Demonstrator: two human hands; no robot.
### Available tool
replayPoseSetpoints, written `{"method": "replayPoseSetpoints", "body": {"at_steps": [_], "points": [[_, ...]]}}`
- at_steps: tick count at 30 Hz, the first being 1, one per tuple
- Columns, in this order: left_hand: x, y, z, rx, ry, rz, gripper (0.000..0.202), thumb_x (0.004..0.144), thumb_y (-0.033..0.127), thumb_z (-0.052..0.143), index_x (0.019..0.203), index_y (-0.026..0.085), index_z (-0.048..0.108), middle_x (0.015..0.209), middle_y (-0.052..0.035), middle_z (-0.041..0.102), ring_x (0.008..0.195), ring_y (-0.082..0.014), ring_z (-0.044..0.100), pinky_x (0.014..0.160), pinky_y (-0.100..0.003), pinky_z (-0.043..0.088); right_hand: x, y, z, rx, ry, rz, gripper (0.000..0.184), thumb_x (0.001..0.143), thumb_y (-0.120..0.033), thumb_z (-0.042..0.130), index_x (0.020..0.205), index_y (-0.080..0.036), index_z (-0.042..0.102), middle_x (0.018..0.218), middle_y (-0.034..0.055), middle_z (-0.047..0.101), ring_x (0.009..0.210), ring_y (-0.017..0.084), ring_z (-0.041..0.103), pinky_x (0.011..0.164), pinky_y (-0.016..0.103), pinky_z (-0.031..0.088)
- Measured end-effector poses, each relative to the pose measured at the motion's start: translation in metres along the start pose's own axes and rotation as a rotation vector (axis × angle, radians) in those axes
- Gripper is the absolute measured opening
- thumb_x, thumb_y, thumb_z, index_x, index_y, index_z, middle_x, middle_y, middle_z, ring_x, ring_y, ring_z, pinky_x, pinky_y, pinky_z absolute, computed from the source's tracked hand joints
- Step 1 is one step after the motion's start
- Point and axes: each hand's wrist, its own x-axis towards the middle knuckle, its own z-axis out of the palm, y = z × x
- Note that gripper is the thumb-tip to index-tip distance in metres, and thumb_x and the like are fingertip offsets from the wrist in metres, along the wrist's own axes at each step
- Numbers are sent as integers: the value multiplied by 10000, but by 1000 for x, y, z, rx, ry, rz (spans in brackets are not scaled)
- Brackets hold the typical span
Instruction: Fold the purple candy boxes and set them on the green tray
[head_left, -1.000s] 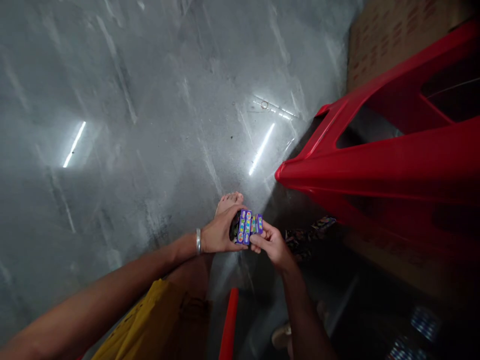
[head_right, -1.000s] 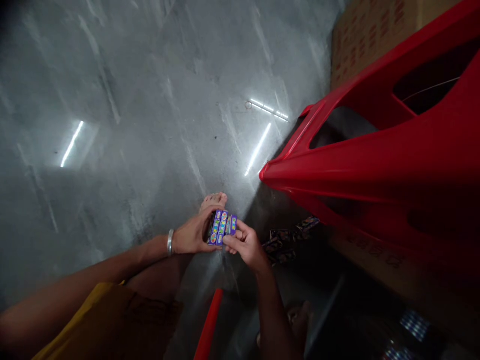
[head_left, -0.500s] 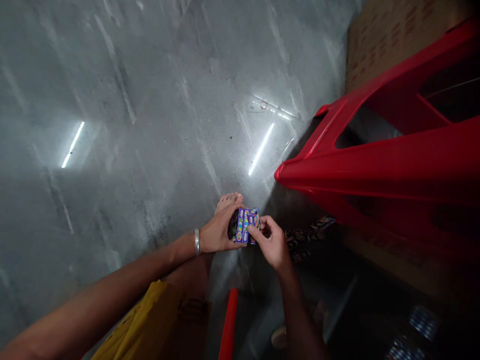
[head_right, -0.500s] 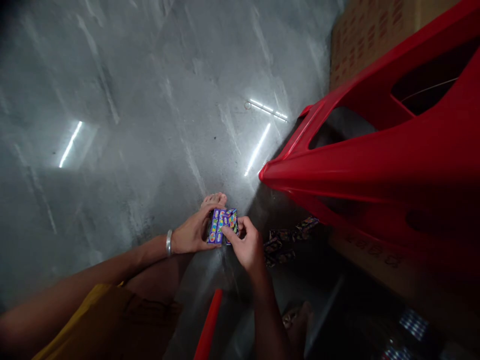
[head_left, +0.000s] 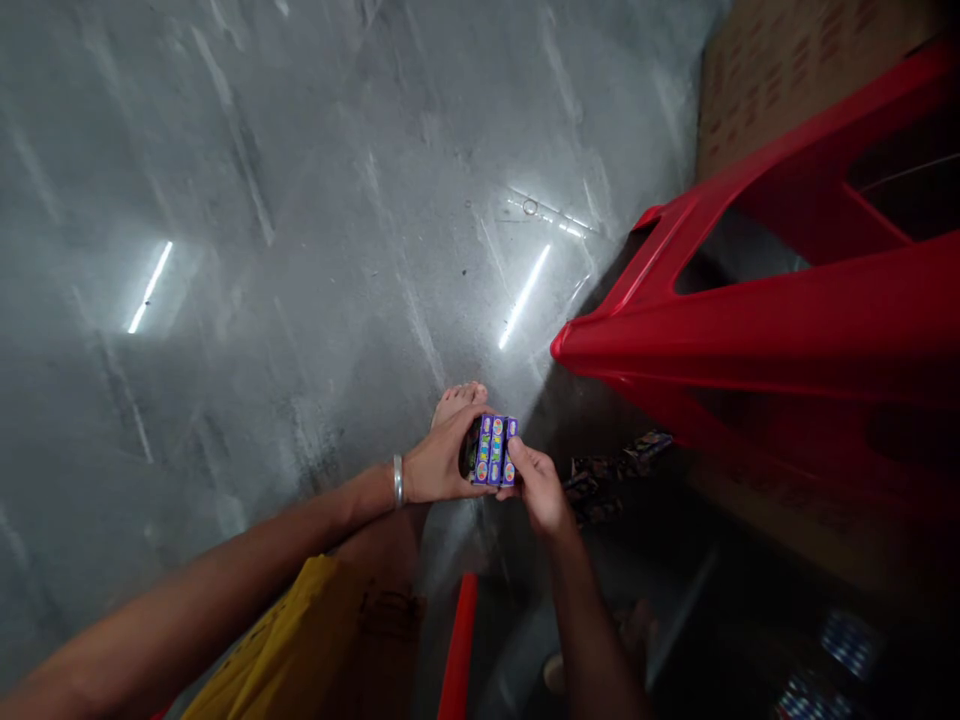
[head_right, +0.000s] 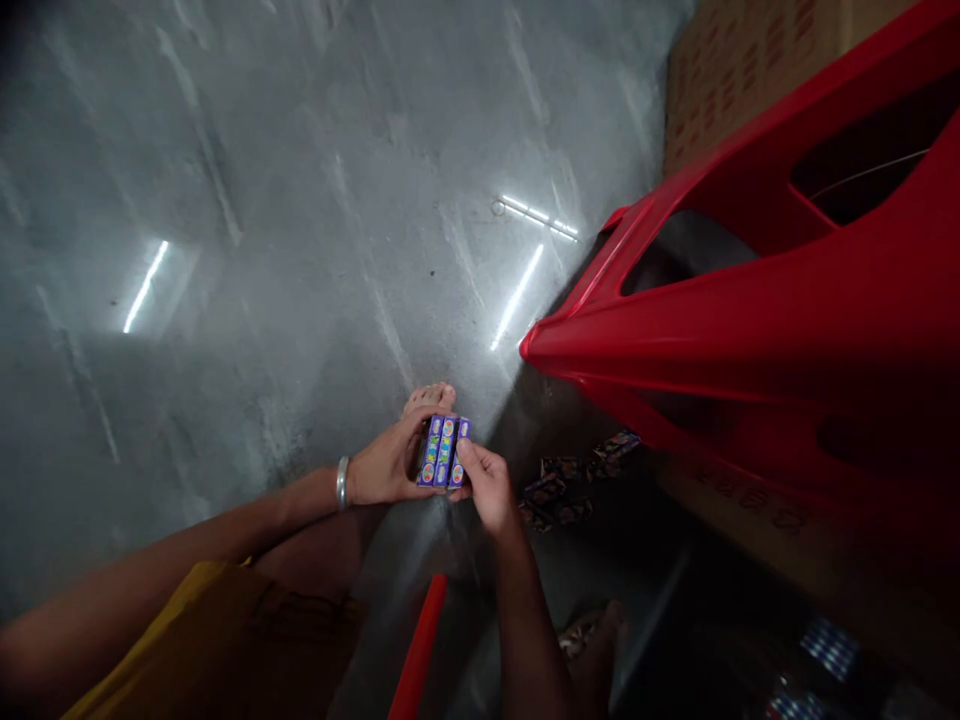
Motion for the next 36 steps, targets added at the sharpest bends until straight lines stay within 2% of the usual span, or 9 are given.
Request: {"method": "replayPoseSetpoints", "body": {"at_steps": [5,9,11,18,26,28,32,34,36], "points": [[-1,-6,0,-16,0,11,902,628,490,760,1338,189,292,1483,-192,282,1412,-365,165,1158,-589,36,0,-6,-5,50,16,11,422,781,-573,621,877,-163,653,643,0,593,530,108,530,443,198,487],[-3,-9,0,-55,16,-18,989,586,532,782,1367,194,279,1504,-197,249,1417,-381,137,1148,-608,41,-3,-14,-17,41,96,-61,360,737,-456,715,977,-204,624,820,14,637,699,131,588,560,206,535],[-3,-10,-1,-63,14,-25,982,575,531,787,1360,207,295,1509,-192,242,1416,-387,135,1143,-619,42,-5,-17,-22,42,121,-64,349,745,-455,706,977,-208,620,859,22,643,735,141,597,596,220,543],[-1,-7,1,-26,-2,15,936,614,512,764,1352,198,282,1492,-188,262,1411,-372,165,1157,-591,34,-7,-14,-16,-54,19,3,380,773,-555,633,816,-178,622,665,-6,563,590,118,542,480,201,507],[-2,-4,-1,-13,5,13,888,622,469,769,1342,202,323,1474,-173,306,1406,-372,180,1160,-576,37,-8,-13,-12,6,-99,13,353,804,-516,619,911,-179,630,808,29,647,673,137,594,561,218,518],[-1,-3,-1,-16,-1,7,898,594,488,783,1333,211,354,1485,-167,293,1409,-375,164,1156,-583,28,-7,-14,-11,28,-80,-33,328,807,-488,626,938,-187,621,852,33,656,714,149,603,592,229,515],[2,-7,-5,-96,-36,-58,950,489,570,819,1284,222,432,1506,-162,260,1403,-406,150,1133,-627,36,-7,-20,-9,-46,78,-263,323,766,-360,696,1040,-230,583,1021,39,652,904,189,605,756,277,514],[4,-11,-9,-227,-110,-121,895,506,594,802,1257,230,476,1460,-142,351,1359,-406,267,1113,-631,156,-11,-26,-9,-166,128,-367,398,754,-288,706,1122,-245,562,1163,57,615,1023,216,583,865,322,493],[3,-15,-13,-407,-205,-198,791,563,596,767,1223,237,520,1340,-104,498,1253,-377,434,1052,-593,321,-17,-33,-11,-329,135,-474,458,761,-233,686,1195,-250,543,1269,74,560,1129,242,539,948,369,459]]}}
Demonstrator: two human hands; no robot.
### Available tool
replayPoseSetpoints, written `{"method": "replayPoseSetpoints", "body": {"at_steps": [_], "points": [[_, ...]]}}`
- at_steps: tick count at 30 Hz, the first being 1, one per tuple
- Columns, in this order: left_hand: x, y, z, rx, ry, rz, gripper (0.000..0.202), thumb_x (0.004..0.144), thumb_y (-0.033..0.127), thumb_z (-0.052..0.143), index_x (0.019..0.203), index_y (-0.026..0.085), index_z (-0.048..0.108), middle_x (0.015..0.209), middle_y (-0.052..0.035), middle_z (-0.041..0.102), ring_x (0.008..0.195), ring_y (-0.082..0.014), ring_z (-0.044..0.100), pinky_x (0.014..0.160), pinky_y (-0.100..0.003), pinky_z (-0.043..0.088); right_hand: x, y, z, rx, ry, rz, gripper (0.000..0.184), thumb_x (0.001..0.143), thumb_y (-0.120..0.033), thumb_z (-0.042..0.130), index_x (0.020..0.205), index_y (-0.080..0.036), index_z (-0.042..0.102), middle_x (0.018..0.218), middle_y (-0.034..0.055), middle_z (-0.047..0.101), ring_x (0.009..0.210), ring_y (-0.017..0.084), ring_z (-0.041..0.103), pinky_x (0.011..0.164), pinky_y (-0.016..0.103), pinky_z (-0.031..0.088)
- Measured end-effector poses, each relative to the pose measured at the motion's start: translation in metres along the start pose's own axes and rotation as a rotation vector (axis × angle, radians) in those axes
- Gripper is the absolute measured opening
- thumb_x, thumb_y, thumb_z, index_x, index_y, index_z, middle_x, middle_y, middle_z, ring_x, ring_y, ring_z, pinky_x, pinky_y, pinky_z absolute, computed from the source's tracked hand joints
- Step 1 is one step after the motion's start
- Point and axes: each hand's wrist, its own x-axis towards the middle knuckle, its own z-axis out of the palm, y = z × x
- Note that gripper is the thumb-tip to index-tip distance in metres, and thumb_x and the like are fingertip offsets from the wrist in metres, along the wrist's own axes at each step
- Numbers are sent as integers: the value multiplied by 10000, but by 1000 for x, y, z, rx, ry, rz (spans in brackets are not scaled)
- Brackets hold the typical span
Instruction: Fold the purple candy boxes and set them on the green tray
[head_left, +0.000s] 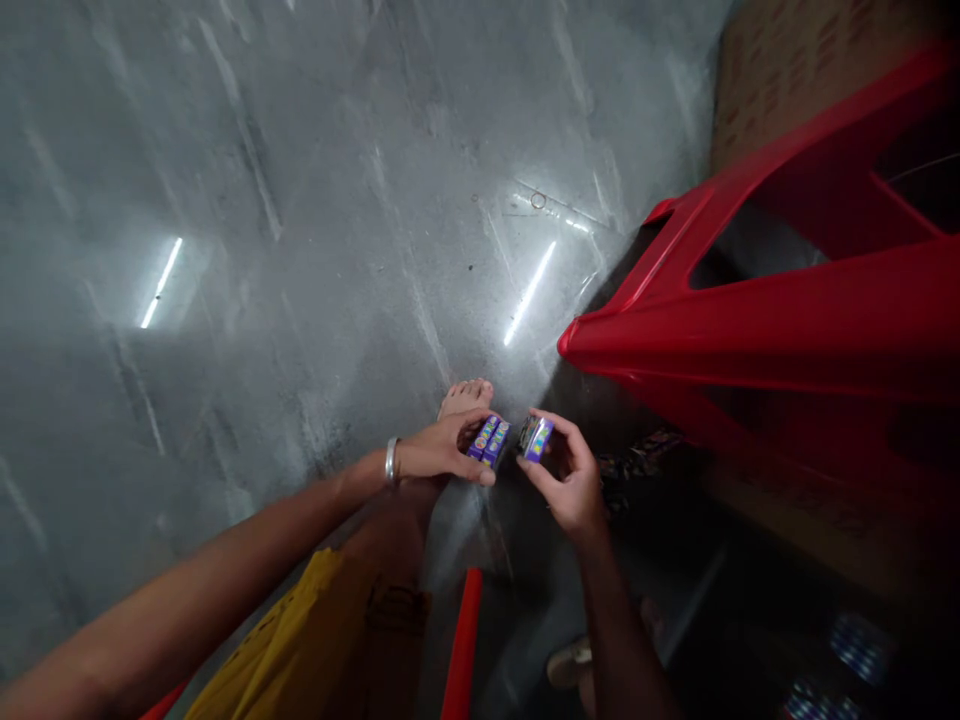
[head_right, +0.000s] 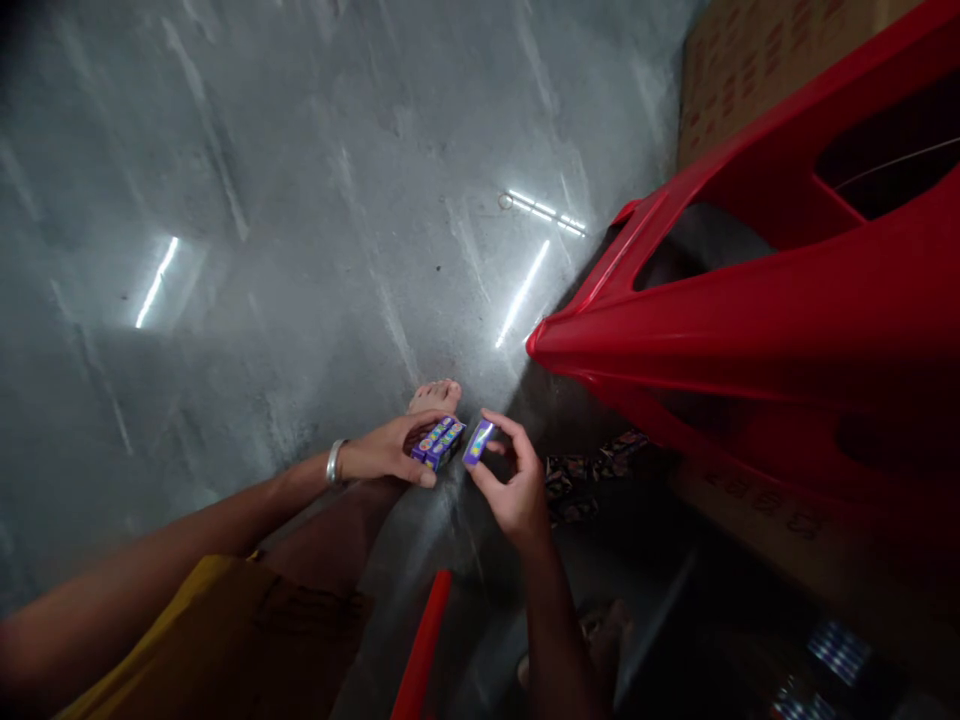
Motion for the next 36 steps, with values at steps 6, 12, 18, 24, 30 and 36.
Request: {"method": "replayPoseSetpoints", "body": {"at_steps": [6,12,18,24,30,36], "points": [[-5,2,-3,-473,-126,-146,594,672,497,705,1178,211,580,1110,-71,651,1012,-300,604,880,-456,500,-3,-14,-6,-412,-179,-349,469,788,-170,633,1240,-269,553,1266,63,575,1207,270,477,1057,473,361],[-4,10,-1,-681,-189,-226,561,624,442,764,1098,181,613,1041,-74,671,949,-271,617,880,-428,489,-4,-10,4,-498,-202,-374,488,809,-196,630,1279,-262,518,1230,63,594,1172,251,489,1024,432,402],[-7,8,5,-724,-142,-312,615,603,455,802,1098,148,606,1031,-73,646,954,-234,588,880,-366,462,-3,-5,9,-508,-197,-351,539,716,-115,634,1229,-252,545,1187,54,613,1124,262,500,996,437,414],[-5,9,4,-510,-21,-32,856,542,411,867,1282,250,467,1314,-90,501,1244,-284,445,1066,-450,332,-5,-5,0,-363,-73,-175,426,684,-184,706,1096,-216,604,1066,60,648,1034,257,547,937,398,433],[-4,18,4,214,134,204,1072,486,484,868,1390,225,353,1464,-157,311,1384,-396,184,1145,-581,29,-9,7,-3,372,-92,467,293,775,-450,673,843,-166,649,705,13,647,593,144,566,596,261,464],[-3,17,17,399,140,225,1073,496,582,817,1387,218,345,1502,-160,236,1378,-435,155,1134,-609,8,-8,9,8,589,-234,536,324,729,-422,735,912,-158,691,762,35,702,599,148,619,603,251,483]]}}
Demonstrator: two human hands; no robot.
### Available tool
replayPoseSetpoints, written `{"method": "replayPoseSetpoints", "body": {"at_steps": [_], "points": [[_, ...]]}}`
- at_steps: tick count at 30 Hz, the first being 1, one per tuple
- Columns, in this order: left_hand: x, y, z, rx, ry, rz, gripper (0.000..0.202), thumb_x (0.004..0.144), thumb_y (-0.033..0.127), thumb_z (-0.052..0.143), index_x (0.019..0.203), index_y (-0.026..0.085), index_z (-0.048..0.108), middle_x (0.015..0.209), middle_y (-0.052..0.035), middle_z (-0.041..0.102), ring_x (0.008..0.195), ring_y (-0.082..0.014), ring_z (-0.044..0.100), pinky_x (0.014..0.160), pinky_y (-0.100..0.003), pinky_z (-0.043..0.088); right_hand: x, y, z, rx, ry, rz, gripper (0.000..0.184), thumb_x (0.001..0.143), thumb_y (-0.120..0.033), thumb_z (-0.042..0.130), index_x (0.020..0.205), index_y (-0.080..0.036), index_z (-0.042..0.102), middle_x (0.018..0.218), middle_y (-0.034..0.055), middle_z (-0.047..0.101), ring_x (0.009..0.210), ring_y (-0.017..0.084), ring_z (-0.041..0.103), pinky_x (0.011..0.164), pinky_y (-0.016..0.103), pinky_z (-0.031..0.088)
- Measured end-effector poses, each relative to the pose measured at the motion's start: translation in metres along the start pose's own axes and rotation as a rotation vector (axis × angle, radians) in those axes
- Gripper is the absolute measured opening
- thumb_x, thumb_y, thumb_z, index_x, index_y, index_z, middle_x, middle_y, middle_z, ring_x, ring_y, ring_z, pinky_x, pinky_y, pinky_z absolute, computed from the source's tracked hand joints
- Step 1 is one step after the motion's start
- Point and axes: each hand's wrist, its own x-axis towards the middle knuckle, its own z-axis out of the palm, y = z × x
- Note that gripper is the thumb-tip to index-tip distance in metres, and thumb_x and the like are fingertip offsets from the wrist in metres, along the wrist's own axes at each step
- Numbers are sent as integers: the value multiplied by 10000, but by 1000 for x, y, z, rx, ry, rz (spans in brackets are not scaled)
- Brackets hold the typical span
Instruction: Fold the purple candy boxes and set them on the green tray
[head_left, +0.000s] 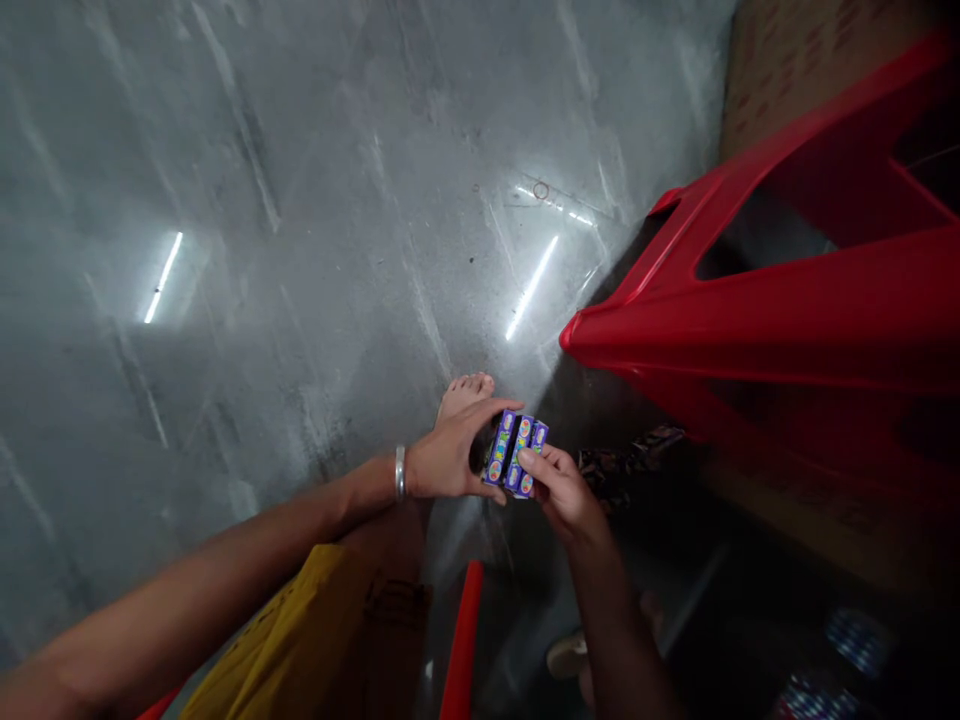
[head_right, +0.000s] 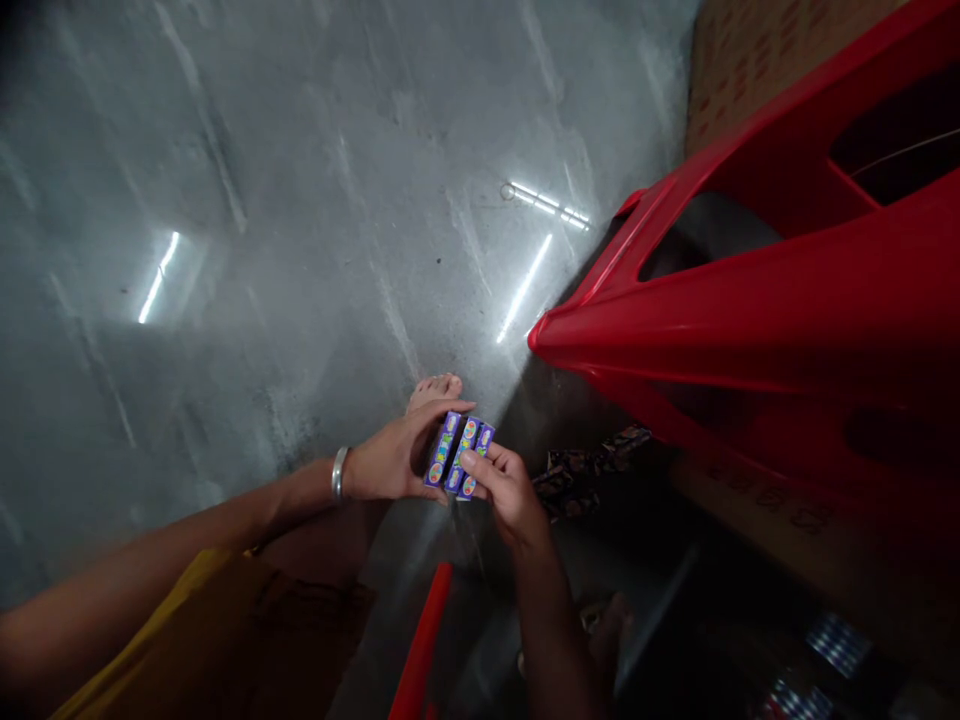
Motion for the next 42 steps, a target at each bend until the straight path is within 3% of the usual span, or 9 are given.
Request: {"method": "replayPoseSetpoints", "body": {"at_steps": [11,19,26,30,34,36,38,42], "points": [[0,8,-1,82,26,14,863,604,618,718,1291,200,402,1442,-172,313,1357,-401,226,1136,-600,84,3,3,-3,20,-55,20,341,717,-386,763,978,-180,686,836,40,713,657,159,660,618,264,531],[1,7,-1,55,16,41,875,614,603,716,1306,192,374,1315,-164,446,1332,-388,274,1128,-594,129,4,7,-2,59,-38,14,326,749,-397,734,977,-171,678,862,48,710,693,170,663,658,285,539],[2,10,-2,108,7,0,877,589,645,710,1276,185,415,1465,-183,257,1353,-418,216,1129,-611,79,4,6,-2,9,-4,54,385,726,-468,734,923,-143,674,791,50,696,615,156,629,597,277,524],[1,9,-3,81,-4,-21,913,577,633,723,1302,190,387,1471,-177,269,1364,-409,202,1136,-603,57,4,2,-2,-14,121,-44,368,759,-461,701,982,-172,650,793,23,671,639,140,596,560,230,483],[0,7,-3,68,-12,-50,929,559,627,740,1301,188,396,1483,-183,248,1374,-420,173,1129,-618,22,1,-2,-12,-30,276,-220,312,744,-358,727,1012,-220,651,963,6,661,867,157,592,755,241,474],[-1,7,-3,60,-4,-55,945,547,622,753,1306,189,394,1484,-183,245,1384,-420,144,1127,-619,10,-1,-5,-17,-11,330,-260,304,741,-337,726,1015,-231,647,976,1,655,893,160,585,780,252,465],[-1,7,-3,51,6,-58,955,538,615,763,1310,196,389,1485,-179,244,1390,-413,132,1131,-612,8,-3,-7,-19,44,301,-248,261,776,-363,688,989,-218,643,940,14,653,855,165,592,768,276,473],[-1,8,-3,38,21,-52,913,568,596,757,1307,210,385,1473,-168,269,1378,-398,181,1138,-600,33,-4,-7,-8,68,101,-129,275,789,-389,672,978,-194,629,903,44,669,768,186,620,720,316,500]]}}
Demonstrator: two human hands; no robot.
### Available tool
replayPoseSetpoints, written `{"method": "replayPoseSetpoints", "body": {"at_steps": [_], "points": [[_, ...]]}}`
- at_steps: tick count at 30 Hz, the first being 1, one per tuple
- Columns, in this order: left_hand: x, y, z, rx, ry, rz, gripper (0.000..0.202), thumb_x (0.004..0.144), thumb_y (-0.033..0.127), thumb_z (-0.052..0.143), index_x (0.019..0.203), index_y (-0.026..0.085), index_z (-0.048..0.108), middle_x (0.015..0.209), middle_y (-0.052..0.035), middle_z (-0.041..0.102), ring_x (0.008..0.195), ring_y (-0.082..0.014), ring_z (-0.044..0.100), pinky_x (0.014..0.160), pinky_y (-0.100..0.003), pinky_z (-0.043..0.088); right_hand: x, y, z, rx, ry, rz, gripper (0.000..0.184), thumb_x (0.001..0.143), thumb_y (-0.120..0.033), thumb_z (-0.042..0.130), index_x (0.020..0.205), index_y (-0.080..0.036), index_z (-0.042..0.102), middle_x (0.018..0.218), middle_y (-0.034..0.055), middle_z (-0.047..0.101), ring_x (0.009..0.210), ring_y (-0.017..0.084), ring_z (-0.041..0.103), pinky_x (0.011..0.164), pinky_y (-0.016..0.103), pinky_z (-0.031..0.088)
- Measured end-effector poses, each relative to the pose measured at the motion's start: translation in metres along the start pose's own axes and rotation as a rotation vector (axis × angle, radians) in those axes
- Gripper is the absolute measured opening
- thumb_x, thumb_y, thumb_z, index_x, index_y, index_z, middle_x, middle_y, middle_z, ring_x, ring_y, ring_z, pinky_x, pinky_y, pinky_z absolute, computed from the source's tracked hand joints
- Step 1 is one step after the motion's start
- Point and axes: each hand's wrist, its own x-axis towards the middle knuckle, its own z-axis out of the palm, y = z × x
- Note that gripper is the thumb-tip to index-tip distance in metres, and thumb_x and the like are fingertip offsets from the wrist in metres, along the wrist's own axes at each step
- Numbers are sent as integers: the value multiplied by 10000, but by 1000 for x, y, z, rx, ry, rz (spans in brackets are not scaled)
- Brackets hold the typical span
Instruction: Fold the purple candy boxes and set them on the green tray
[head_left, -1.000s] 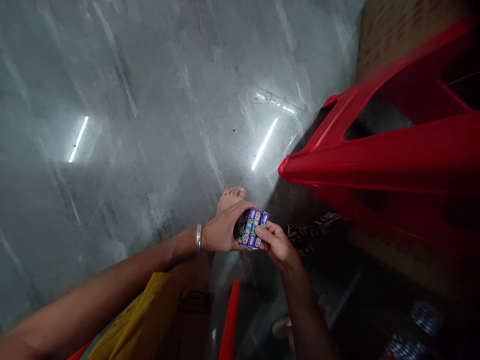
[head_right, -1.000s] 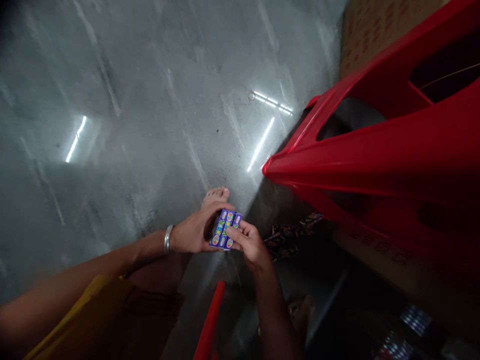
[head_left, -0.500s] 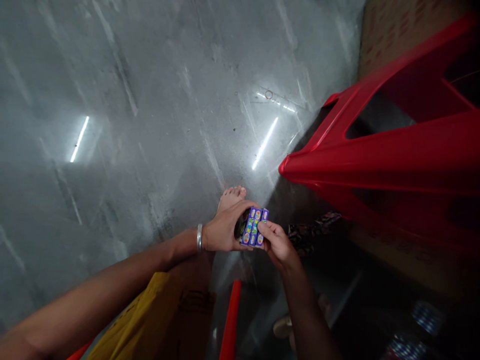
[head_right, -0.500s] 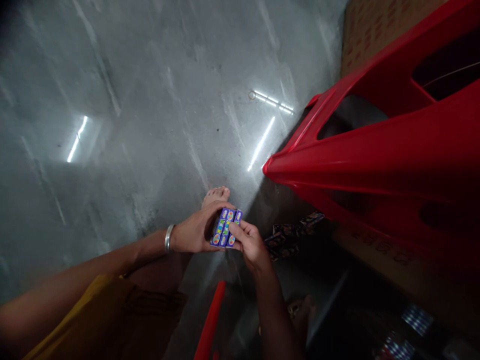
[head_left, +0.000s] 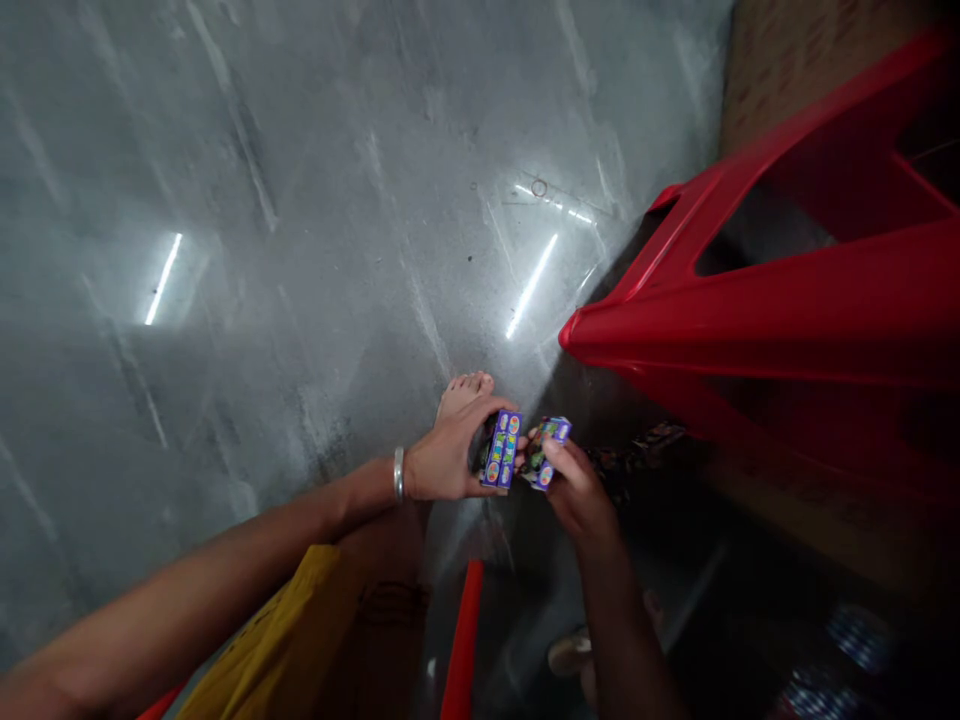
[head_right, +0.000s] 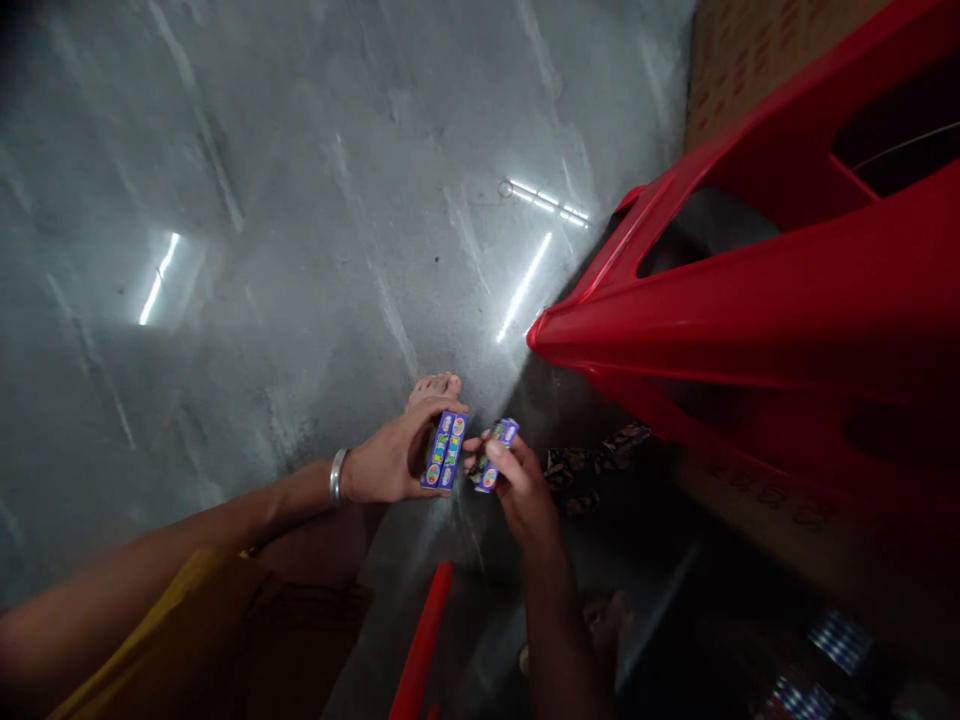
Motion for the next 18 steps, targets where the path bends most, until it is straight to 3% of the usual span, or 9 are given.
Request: {"method": "replayPoseSetpoints", "body": {"at_steps": [6,8,10,14,18], "points": [[1,1,2,-24,9,-13,900,606,581,753,1323,191,372,1465,-187,284,1388,-391,169,1140,-601,18,0,13,18,-59,-105,-7,339,714,-332,753,992,-199,612,903,38,685,776,186,631,752,301,493],[2,-1,-1,-89,8,-26,942,563,558,793,1330,204,377,1473,-178,278,1395,-395,148,1137,-608,11,0,13,16,-110,-86,-47,356,718,-320,747,1023,-209,603,928,35,680,803,184,626,772,295,486],[2,-4,-7,-251,-12,-68,986,506,516,840,1330,228,379,1456,-166,320,1376,-387,220,1134,-604,85,-2,8,11,-228,-72,-92,407,714,-287,740,1084,-224,583,990,35,667,871,195,618,800,296,480],[4,-12,-23,-746,-229,-297,806,557,453,834,1238,221,471,1237,-118,552,1168,-314,512,1033,-541,350,-8,-13,1,-743,-135,-261,476,699,-141,667,1154,-242,572,1119,50,619,1036,240,561,908,357,440],[3,-17,-25,-959,-494,-456,540,644,453,775,1082,191,598,1023,-58,611,967,-254,582,896,-457,471,-10,-35,2,-1153,-321,-474,556,639,-20,553,1148,-243,585,1129,56,610,1086,257,507,960,402,398]]}}
